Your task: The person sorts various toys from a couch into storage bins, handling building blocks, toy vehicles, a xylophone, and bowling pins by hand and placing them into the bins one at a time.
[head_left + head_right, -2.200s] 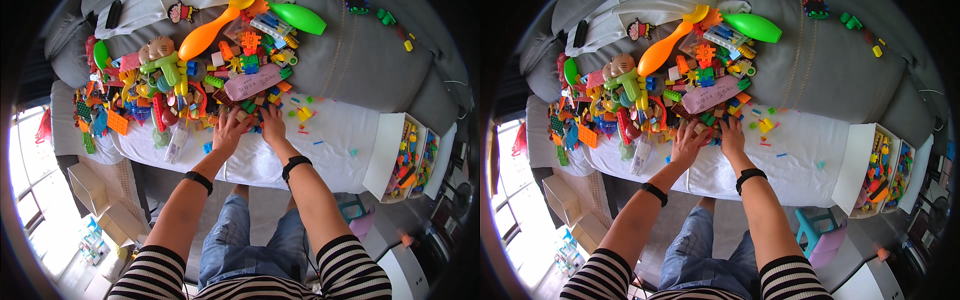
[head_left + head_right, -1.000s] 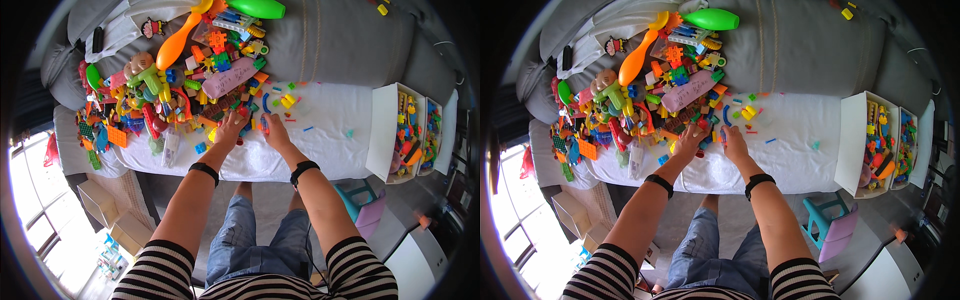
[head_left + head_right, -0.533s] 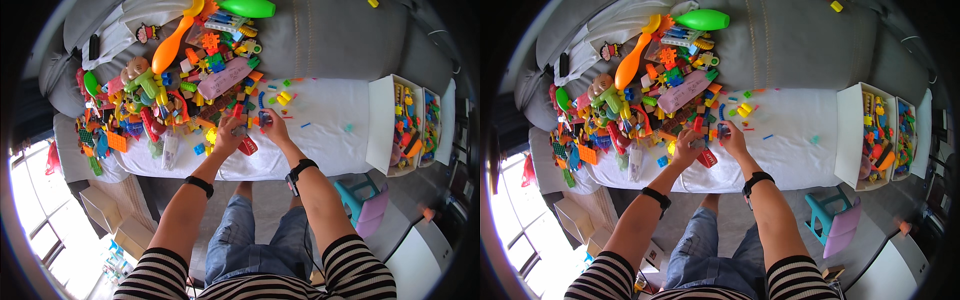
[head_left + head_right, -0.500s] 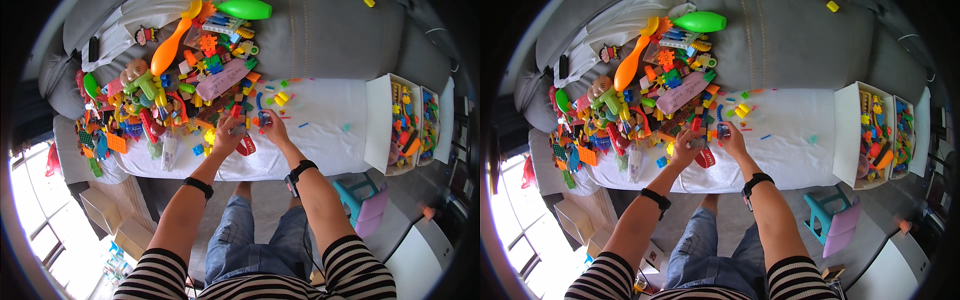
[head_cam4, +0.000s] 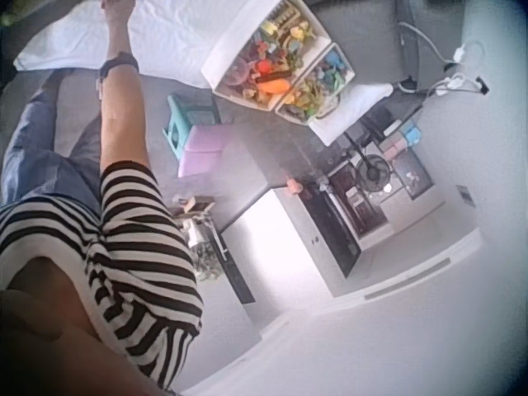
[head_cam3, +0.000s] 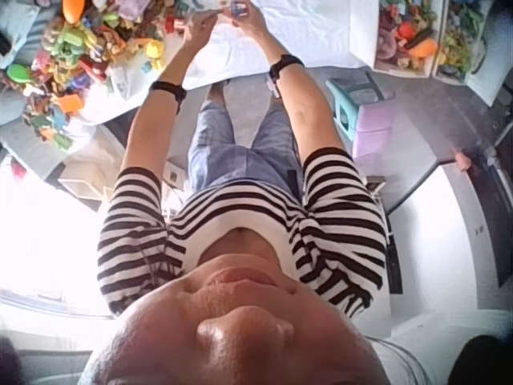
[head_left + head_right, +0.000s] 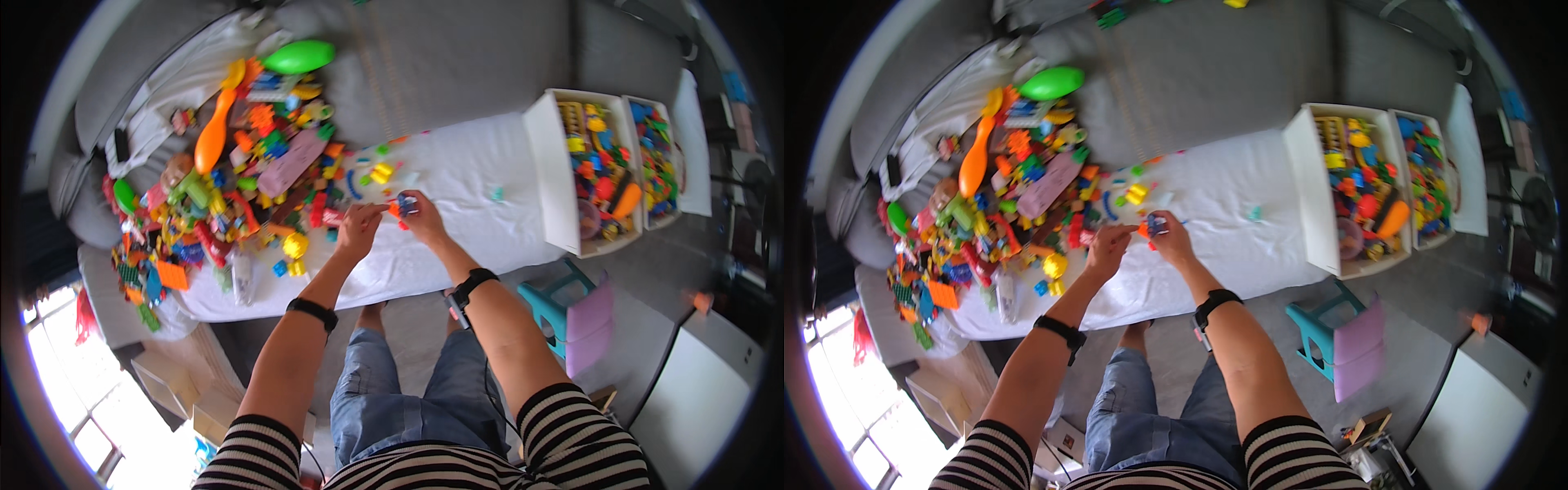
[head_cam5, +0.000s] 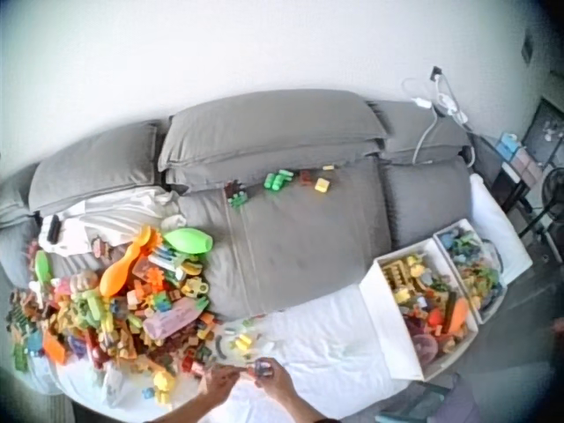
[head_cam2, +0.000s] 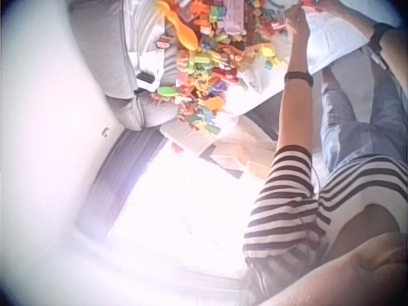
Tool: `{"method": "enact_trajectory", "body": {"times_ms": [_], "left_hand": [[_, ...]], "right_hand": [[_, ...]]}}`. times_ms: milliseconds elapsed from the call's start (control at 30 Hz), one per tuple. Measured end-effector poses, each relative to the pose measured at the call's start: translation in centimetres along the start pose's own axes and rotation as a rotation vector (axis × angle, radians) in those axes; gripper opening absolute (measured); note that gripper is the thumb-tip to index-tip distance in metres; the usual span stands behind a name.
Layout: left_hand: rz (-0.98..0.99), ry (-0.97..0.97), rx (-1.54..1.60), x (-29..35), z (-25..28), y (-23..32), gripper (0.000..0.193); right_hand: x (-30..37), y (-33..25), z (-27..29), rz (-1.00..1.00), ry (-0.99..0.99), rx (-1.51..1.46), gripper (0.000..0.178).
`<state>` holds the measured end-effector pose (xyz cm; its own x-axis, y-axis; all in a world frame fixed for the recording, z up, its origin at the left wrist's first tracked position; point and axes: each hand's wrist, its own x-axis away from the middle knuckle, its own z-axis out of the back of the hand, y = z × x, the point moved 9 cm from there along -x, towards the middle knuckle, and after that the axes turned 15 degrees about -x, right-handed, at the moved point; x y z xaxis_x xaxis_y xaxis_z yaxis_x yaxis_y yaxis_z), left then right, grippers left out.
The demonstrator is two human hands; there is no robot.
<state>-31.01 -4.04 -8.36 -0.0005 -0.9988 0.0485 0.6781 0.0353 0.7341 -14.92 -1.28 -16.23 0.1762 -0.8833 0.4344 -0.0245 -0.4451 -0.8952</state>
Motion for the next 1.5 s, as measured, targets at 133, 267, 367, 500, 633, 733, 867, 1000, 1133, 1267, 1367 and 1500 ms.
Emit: {"method": "enact_trajectory", "body": {"times_ms": [133,267,367,500,633,733,867,1000,1133,1267,1367,1500], "left_hand": [[0.102,-0.156,0.255,-0.9,-2.9,0.5,0.033],[0.117,-0.254,0.341,-5.2,-7.6,9.4,0.037],[-0.037,-0.256,0.309,-9.4,-11.4,16.6,0.039],[0.075,-0.34,0.607,-14.0,-17.5,22.6,0.053],[0.101,-0.339,0.577,-17.0,-20.7,26.8,0.069],[-0.052,-0.351,0.336,-17.3,-20.7,26.8,0.067],[-0.04,-0.318,0.348,-14.8,-18.1,21.1,0.062],[0.142,-0.319,0.182,-8.4,-14.4,13.5,0.058],[0.231,-0.145,0.008,-2.1,-9.2,6.6,0.06],[0.357,-0.009,-0.316,4.4,-2.4,-1.4,0.068],[0.389,-0.027,-0.521,7.3,0.5,-5.4,0.074],[0.322,-0.083,-0.55,7.7,2.7,-7.9,0.084]], "right_hand": [[2.0,-2.8,1.9,-0.113,0.037,-0.24,0.037],[3.4,-8.2,13.1,0.102,0.22,-0.364,0.038],[5.1,-12.5,22.9,0.238,0.437,-0.195,0.038],[4.1,-14.0,30.1,0.159,0.596,-0.486,0.04],[0.4,-16.7,34.3,0.189,0.471,-0.928,0.077],[0.7,-16.0,35.7,0.208,0.639,-0.879,0.069],[1.0,-15.1,30.4,0.177,0.498,-0.695,0.046],[2.0,-13.3,20.6,0.01,0.29,-0.407,0.028],[1.5,-9.0,10.5,-0.061,-0.037,-0.102,0.036],[2.0,-5.7,-0.7,0.157,-0.35,0.346,0.052],[2.5,-1.5,-5.8,0.214,-0.444,0.677,0.063],[2.3,1.7,-10.6,0.128,-0.426,0.827,0.088]]}}
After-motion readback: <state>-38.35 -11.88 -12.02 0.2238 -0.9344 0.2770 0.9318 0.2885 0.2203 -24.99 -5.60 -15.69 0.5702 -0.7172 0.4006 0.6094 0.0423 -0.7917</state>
